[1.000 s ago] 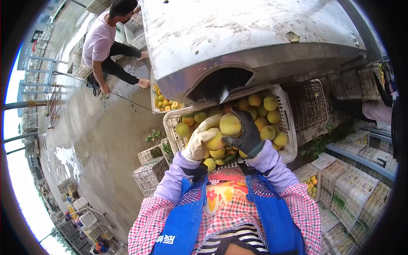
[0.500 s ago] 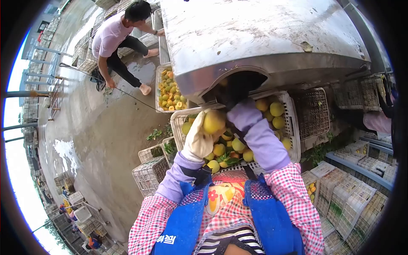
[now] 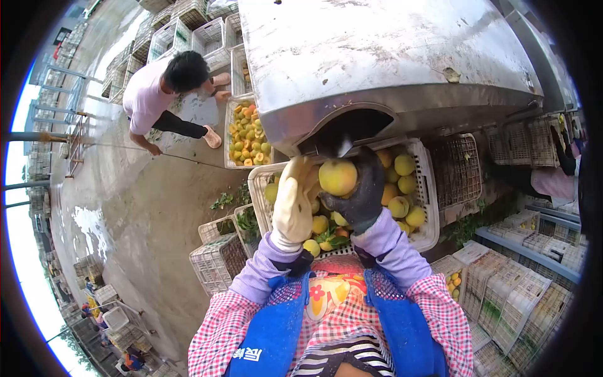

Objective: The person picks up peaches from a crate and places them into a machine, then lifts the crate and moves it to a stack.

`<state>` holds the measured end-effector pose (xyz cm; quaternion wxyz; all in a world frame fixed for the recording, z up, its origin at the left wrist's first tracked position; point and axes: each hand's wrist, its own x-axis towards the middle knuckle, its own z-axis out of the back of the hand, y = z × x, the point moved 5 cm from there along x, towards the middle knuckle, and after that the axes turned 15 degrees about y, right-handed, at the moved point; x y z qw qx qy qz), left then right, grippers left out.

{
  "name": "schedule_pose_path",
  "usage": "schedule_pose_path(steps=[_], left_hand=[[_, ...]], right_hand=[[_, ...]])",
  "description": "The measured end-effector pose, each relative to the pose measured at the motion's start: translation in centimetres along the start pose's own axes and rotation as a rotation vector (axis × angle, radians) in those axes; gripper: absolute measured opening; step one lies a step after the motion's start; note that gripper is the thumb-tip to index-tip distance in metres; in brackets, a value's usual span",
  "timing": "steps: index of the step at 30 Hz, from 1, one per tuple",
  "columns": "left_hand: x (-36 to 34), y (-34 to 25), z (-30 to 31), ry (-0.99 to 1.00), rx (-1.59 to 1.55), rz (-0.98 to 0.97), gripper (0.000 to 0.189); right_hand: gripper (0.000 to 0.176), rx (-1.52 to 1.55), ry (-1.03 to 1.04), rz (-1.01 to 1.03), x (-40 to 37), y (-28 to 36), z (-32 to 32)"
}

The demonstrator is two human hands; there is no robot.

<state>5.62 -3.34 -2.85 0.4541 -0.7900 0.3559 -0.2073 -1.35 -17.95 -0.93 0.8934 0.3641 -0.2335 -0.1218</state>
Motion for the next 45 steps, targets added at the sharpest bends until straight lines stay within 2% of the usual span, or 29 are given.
schedule_pose_path(steps=[1, 2, 4, 5, 7, 8, 9, 11, 12, 13, 14, 16, 20, 23, 24, 26, 27, 29, 30, 31, 34, 35, 36, 38, 40, 43, 44, 45], left_hand=[[-0.4, 0.3, 0.4, -0.035, -0.049, 0.043, 0.068], [-1.0, 1.0, 1.1, -0.082, -0.137, 0.104, 0.068], [-1.6, 2.6, 2.3, -0.150, -0.231, 0.185, 0.067], [-1.9, 3.6, 2.9, -0.160, -0.187, 0.201, 0.065], [-2.0, 5.8, 3.9, -0.178, -0.099, 0.241, 0.060], [-1.9, 6.7, 4.0, -0.185, 0.004, 0.296, 0.062], [-1.6, 8.8, 5.2, -0.206, 0.173, 0.259, 0.057], [-1.1, 10.3, 4.3, 0.050, 0.958, 0.142, 0.049], [-0.5, 12.3, 4.0, 0.192, 0.969, 0.307, 0.047], [-1.5, 14.3, 3.4, 0.271, 1.140, 0.253, 0.053], [-2.1, 16.0, 2.4, 0.401, 1.238, 0.342, 0.056], [-3.2, 20.1, 1.2, 0.670, 1.402, 0.443, 0.065], [-4.0, 25.1, 0.1, 0.743, 1.834, 0.369, 0.075], [-1.8, 22.8, -0.5, 0.837, 1.554, 0.754, 0.071], [-1.4, 20.9, -0.3, 0.720, 1.548, 0.584, 0.061], [-1.4, 25.2, 4.4, 0.497, 0.863, 0.783, 0.050], [-1.0, 24.0, 4.4, 0.733, 1.183, 0.721, 0.042], [-0.4, 21.3, 4.3, 1.121, 1.895, 0.354, 0.029], [0.2, 17.1, 3.7, 0.867, 1.150, 0.544, 0.034], [0.3, 14.5, 3.7, 0.571, 0.411, 0.641, 0.040], [0.4, 11.7, 2.7, 0.540, 0.545, 0.350, 0.050], [0.1, 10.3, 1.8, 0.535, 0.549, 0.284, 0.054], [0.8, 6.5, -1.1, 0.552, 0.499, 0.252, 0.056], [-0.2, 7.1, -1.0, 0.538, 0.178, 0.398, 0.063], [-0.7, 6.9, -1.1, 0.478, -0.003, 0.467, 0.071], [-0.4, 2.2, -2.3, 0.474, 0.645, 0.049, 0.067], [-0.4, 2.0, -2.3, 0.437, 0.536, 0.051, 0.064], [-0.1, 1.7, -2.3, 0.384, 0.432, 0.073, 0.062]], right_hand=[[0.084, -0.056, -0.027, -0.027, 0.5, -0.1, 0.1], [0.080, -0.106, -0.085, 0.039, 1.3, -0.8, -0.5], [0.072, -0.214, 0.033, -0.101, 4.8, -2.2, -2.6], [0.068, -0.267, 0.097, -0.178, 6.0, -2.8, -3.7], [0.069, -0.151, 0.016, -0.121, 7.6, -3.5, -4.1], [0.069, -0.096, -0.027, -0.099, 8.1, -3.9, -4.1], [0.070, -0.046, -0.067, -0.082, 8.2, -4.5, -4.0], [0.071, 0.004, -0.085, -0.052, 6.9, -5.4, -3.0], [0.070, 0.010, -0.063, -0.042, 5.9, -5.9, -2.3], [0.069, -0.020, 0.027, -0.041, 2.8, -6.5, -0.2], [0.069, -0.050, 0.120, -0.036, 0.3, -7.4, 2.1], [0.063, -0.208, 0.339, -0.273, -6.0, -14.4, 3.4], [0.071, -0.609, 0.352, -0.330, -10.7, -20.8, 5.9], [0.075, -0.804, 0.385, -0.301, -9.5, -26.3, 3.9], [0.077, -0.891, 0.399, -0.288, -9.8, -29.3, 2.5], [0.078, -1.020, 0.463, -0.288, -9.1, -33.7, 0.2], [0.078, -0.988, 0.523, -0.304, -7.9, -33.3, 0.0], [0.077, -0.809, 0.657, -0.368, -5.1, -31.2, 0.4], [0.077, -0.627, 0.673, -0.391, -4.4, -29.6, 1.0], [0.076, -0.409, 0.671, -0.410, -3.9, -27.5, 1.6], [0.075, 0.391, 0.650, -0.420, -4.2, -18.8, 2.4], [0.075, 0.598, 0.672, -0.430, -4.7, -15.6, 2.2], [0.075, 0.681, 0.682, -0.420, -4.9, -13.1, 1.9], [0.074, 0.747, 0.640, -0.393, -5.5, -9.3, 1.4], [0.073, 0.623, 0.440, -0.349, -6.0, -7.6, 1.7], [0.083, 0.380, 0.370, -0.281, -6.2, -3.5, 1.6], [0.091, 0.190, 0.319, -0.199, -6.1, -2.6, 1.3], [0.091, 0.137, 0.229, -0.166, -5.4, -2.0, 1.0]])
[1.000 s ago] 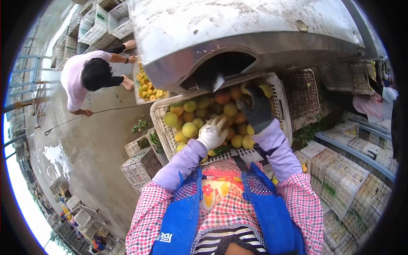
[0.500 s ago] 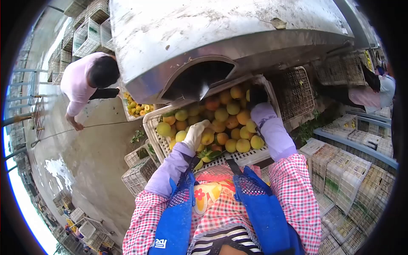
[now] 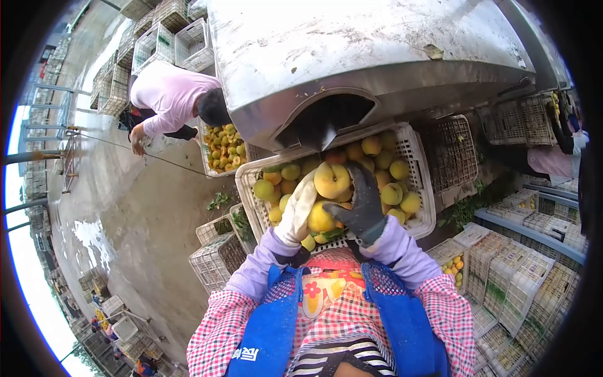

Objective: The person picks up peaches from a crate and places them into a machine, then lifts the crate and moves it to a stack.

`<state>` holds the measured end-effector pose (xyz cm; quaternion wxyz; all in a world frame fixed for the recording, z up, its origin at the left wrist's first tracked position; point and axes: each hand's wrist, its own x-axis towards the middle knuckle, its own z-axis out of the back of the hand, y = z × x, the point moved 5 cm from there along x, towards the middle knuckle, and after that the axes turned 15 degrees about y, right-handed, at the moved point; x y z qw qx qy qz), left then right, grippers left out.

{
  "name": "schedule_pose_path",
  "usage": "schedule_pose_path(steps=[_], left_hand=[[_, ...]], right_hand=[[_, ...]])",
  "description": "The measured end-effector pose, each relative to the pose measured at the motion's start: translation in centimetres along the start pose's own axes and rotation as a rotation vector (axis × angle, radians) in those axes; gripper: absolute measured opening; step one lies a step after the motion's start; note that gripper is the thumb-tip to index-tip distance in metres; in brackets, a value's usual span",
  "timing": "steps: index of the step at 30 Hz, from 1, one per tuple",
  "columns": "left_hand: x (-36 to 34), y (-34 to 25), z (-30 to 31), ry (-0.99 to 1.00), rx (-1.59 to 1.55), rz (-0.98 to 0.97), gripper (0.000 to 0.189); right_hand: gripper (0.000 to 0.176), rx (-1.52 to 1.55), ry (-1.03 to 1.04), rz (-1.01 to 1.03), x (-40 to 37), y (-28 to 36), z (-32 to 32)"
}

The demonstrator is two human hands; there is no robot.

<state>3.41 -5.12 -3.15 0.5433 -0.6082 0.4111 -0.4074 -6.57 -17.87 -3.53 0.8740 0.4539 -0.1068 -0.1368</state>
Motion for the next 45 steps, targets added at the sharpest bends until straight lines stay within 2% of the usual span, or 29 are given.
schedule_pose_path(steps=[2, 4, 6, 7, 8, 11, 15, 17, 18, 21, 23, 24, 25, 27, 28, 31, 34, 36, 38, 40, 41, 42, 44, 45], left_hand=[[0.4, -0.5, 0.5, -0.103, -0.221, 0.007, 0.059], [0.8, -2.8, 1.2, -0.139, -0.068, -0.066, 0.057], [-0.1, -1.8, 2.6, -0.218, 0.069, -0.073, 0.054], [-0.9, -1.0, 3.3, -0.283, 0.111, -0.086, 0.052], [-1.5, 2.0, 2.5, -0.311, -0.641, 0.142, 0.051], [-2.2, 3.4, 2.4, -0.425, -1.020, 0.217, 0.060], [-1.8, 1.9, 2.5, -0.344, -1.162, 0.205, 0.057], [-1.4, 3.2, 2.4, -0.321, -1.197, 0.180, 0.055], [-1.5, 3.5, 2.2, -0.294, -1.306, 0.176, 0.055], [-0.6, 3.0, 1.4, -0.156, -1.528, 0.142, 0.057], [-0.5, 3.6, 1.1, 0.002, -1.638, 0.172, 0.066], [-0.4, 3.8, 1.1, -0.043, -1.493, 0.192, 0.070], [-0.1, 3.6, 0.9, -0.085, -1.347, 0.210, 0.074], [0.4, 3.3, 0.9, -0.170, -1.050, 0.225, 0.082], [0.3, 3.5, 0.8, -0.191, -1.038, 0.255, 0.085], [-0.9, 5.8, 0.8, -0.226, -0.975, 0.357, 0.096], [-0.6, 8.2, 1.1, -0.304, -0.790, 0.463, 0.087], [-0.3, 10.4, 1.9, -0.295, -0.388, 0.418, 0.066], [0.5, 14.4, 1.7, -0.102, 0.047, 0.510, 0.064], [1.2, 16.6, 0.1, 0.023, 0.537, 0.477, 0.064], [1.7, 17.0, -1.2, 0.076, 0.794, 0.423, 0.064], [2.0, 18.1, -2.0, 0.058, 0.828, 0.442, 0.065], [2.7, 19.9, -3.5, 0.026, 0.902, 0.482, 0.065], [3.3, 20.3, -3.5, 0.057, 0.901, 0.667, 0.068]], right_hand=[[0.091, -0.099, -0.182, 0.071, 2.1, 1.1, -0.3], [0.085, -0.171, -0.208, 0.116, 5.1, 2.1, 0.2], [0.080, -0.287, -0.191, 0.137, 7.9, 1.2, -0.3], [0.077, -0.444, -0.323, 0.281, 9.2, 1.4, -0.4], [0.076, -0.459, -0.296, 0.246, 9.8, 0.9, -0.9], [0.075, -0.429, -0.182, 0.132, 11.7, -0.2, -2.0], [0.075, -0.163, 0.035, -0.068, 15.6, -2.8, -3.2], [0.078, -0.050, 0.066, -0.026, 15.6, -1.9, -1.9], [0.080, -0.008, 0.053, 0.058, 14.2, -0.4, -0.3], [0.087, -0.210, 0.067, 0.339, 8.3, 4.2, 1.0], [0.089, -0.163, 0.120, 0.319, 4.9, 3.2, -1.6], [0.090, -0.141, 0.142, 0.303, 4.1, 2.7, -2.5], [0.089, -0.185, 0.078, 0.268, 3.7, 2.2, -2.3], [0.087, -0.248, -0.011, 0.331, 5.5, 1.2, -1.6], [0.086, -0.275, -0.057, 0.358, 6.9, 0.9, -1.1], [0.080, -0.079, 0.238, -0.089, 13.4, -0.3, -1.2], [0.058, -0.287, -0.011, 0.103, 16.0, -1.3, -1.7], [0.052, -0.158, -0.008, 0.136, 14.2, -0.8, 0.9], [0.049, -0.144, 0.016, 0.159, 11.8, -2.2, 3.3], [0.046, -0.228, 0.091, 0.169, 7.3, -6.9, 3.6], [0.045, -0.292, 0.249, -0.023, 5.2, -10.8, 2.7], [0.043, -0.353, 0.405, -0.210, 3.5, -14.7, 1.1], [0.043, -0.568, 0.447, -0.182, 1.4, -19.6, -2.6], [0.043, -0.669, 0.467, -0.168, 0.6, -21.1, -3.9]])
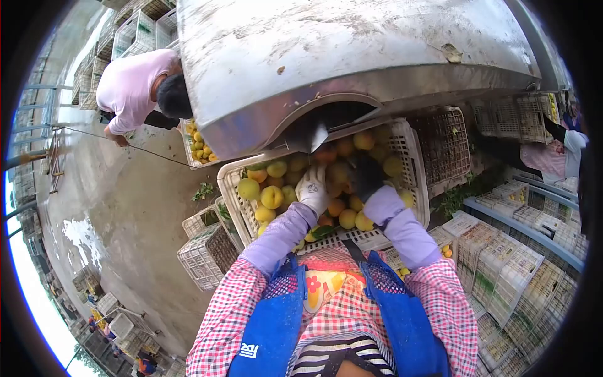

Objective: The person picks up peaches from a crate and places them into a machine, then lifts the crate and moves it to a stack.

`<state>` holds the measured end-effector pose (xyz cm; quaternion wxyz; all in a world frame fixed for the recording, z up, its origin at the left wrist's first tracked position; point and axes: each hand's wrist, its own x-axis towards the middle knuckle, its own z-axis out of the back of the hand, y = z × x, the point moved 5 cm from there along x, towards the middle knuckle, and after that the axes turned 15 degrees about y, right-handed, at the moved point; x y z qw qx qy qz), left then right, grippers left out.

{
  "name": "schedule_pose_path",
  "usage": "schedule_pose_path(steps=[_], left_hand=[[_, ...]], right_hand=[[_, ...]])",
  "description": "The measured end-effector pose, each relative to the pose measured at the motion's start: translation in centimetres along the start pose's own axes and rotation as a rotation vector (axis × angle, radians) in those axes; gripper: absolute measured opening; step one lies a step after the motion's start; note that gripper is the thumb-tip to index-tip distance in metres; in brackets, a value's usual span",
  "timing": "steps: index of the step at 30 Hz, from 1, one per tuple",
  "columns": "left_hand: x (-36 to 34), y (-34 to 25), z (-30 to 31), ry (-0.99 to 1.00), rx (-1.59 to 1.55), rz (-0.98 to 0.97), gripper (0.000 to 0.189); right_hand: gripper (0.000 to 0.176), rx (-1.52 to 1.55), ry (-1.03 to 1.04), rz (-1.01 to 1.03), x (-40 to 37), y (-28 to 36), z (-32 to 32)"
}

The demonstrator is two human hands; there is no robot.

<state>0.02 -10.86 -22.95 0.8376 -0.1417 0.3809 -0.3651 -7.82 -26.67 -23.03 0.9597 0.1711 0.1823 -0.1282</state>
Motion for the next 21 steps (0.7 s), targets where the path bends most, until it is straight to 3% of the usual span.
schedule_pose_path(steps=[3, 6, 8, 11, 13, 15, 16, 19, 21], left_hand=[[0.6, -1.8, 2.5, -0.132, 0.156, -0.171, 0.067], [4.3, -0.3, 0.4, -0.279, 0.672, -0.442, 0.058], [11.0, 3.4, -6.2, -0.022, 0.624, -0.263, 0.049], [11.2, 2.2, -4.7, 0.118, 0.485, -0.240, 0.036], [9.4, -0.8, -1.0, 0.180, 0.514, -0.270, 0.033], [7.4, -2.4, 0.9, 0.001, 0.680, -0.359, 0.034], [6.6, -3.2, 2.1, -0.098, 0.763, -0.402, 0.035], [7.0, -3.9, 3.9, 0.356, 0.635, -0.326, 0.040], [4.3, -3.1, 5.2, 0.230, 0.112, -0.265, 0.047]], right_hand=[[0.053, -0.303, -0.034, -0.037, 0.7, -0.1, -2.0], [0.066, -0.389, 0.151, -0.075, 1.8, -0.3, -2.0], [0.078, -0.021, 0.157, -0.055, 1.1, -2.4, -1.3], [0.084, 0.628, 0.065, -0.081, -2.2, -2.8, 1.4], [0.084, 1.099, 0.021, -0.051, -4.2, -2.1, 3.2], [0.085, 1.573, 0.071, 0.048, -6.3, -1.1, 3.8], [0.084, 1.474, 0.073, 0.073, -6.9, -0.6, 4.3], [0.081, 1.294, 0.066, 0.126, -8.2, 2.0, 5.7], [0.083, 1.331, 0.032, 0.163, -8.2, 3.7, 7.2]])
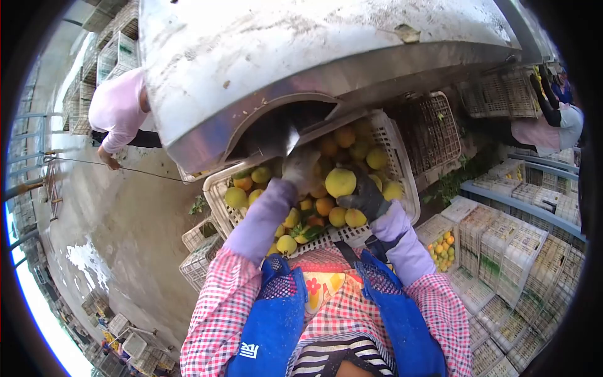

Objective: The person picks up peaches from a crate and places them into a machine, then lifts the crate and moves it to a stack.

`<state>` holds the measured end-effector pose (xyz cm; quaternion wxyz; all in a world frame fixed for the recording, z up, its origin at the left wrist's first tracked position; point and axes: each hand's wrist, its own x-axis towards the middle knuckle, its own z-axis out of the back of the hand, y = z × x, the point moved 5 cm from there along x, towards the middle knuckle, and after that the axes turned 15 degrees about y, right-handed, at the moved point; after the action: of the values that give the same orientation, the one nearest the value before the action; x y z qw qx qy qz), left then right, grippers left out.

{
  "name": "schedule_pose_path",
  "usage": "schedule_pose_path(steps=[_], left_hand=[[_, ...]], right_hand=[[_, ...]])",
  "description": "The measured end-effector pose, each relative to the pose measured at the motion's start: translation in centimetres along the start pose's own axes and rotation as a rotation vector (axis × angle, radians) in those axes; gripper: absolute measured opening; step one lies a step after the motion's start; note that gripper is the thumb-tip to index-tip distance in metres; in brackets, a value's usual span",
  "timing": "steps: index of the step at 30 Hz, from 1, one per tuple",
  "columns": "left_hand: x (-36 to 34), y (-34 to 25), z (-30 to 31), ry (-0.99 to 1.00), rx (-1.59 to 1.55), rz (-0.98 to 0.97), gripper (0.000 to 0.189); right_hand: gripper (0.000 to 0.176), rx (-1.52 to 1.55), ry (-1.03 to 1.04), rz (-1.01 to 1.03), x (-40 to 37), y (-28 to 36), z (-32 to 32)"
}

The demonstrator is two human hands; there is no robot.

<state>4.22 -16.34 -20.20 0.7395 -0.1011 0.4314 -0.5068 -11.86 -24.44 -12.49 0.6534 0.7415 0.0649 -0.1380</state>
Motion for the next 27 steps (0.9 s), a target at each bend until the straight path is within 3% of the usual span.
schedule_pose_path(steps=[1, 2, 3, 6, 7, 10, 13, 17, 21, 22, 23, 25, 27], left_hand=[[-2.1, 0.5, 0.0, -0.095, -0.245, 0.004, 0.051], [-3.9, 1.0, -0.2, 0.099, -0.643, -0.147, 0.062], [-6.6, 1.1, -0.9, 0.220, -1.274, -0.176, 0.067], [-15.0, -3.7, 3.8, 0.196, -1.500, -0.483, 0.097], [-16.7, -4.6, 4.8, 0.186, -1.412, -0.439, 0.101], [-19.0, -4.6, 5.9, 0.016, -1.280, -0.441, 0.103], [-20.0, -4.3, 6.6, -0.101, -1.220, -0.512, 0.103], [-20.6, -5.2, 7.3, -0.118, -1.182, -0.552, 0.105], [-21.4, -6.0, 9.9, -0.124, -1.179, -0.405, 0.101], [-21.4, -5.1, 9.4, -0.285, -1.147, -0.369, 0.096], [-21.2, -4.5, 9.0, -0.291, -1.262, -0.378, 0.090], [-21.1, -3.5, 8.4, -0.309, -1.426, -0.405, 0.079], [-21.2, -2.6, 7.5, -0.341, -1.525, -0.438, 0.071]], right_hand=[[0.083, 0.020, 0.013, 0.060, 0.2, 1.1, -0.5], [0.083, 0.042, 0.027, 0.119, 0.4, 2.2, -1.0], [0.084, 0.066, 0.041, 0.175, 0.7, 3.2, -1.6], [0.082, -0.055, 0.256, 0.179, 2.9, 5.7, -3.7], [0.079, 0.011, 0.284, 0.196, 3.8, 6.5, -4.5], [0.077, -0.313, 0.065, 0.349, 4.6, 9.5, -5.4], [0.078, -0.328, -0.111, 0.268, 3.3, 9.3, -7.0], [0.082, -0.495, -0.289, 0.442, 3.8, 11.7, -8.6], [0.077, -0.674, -0.424, 0.492, 6.6, 14.4, -7.7], [0.075, -0.823, -0.465, 0.571, 7.8, 14.7, -7.3], [0.073, -0.972, -0.507, 0.647, 9.2, 14.6, -7.0], [0.073, -1.112, -0.540, 0.643, 11.7, 13.1, -6.5], [0.076, -1.088, -0.513, 0.485, 14.5, 10.1, -5.9]])
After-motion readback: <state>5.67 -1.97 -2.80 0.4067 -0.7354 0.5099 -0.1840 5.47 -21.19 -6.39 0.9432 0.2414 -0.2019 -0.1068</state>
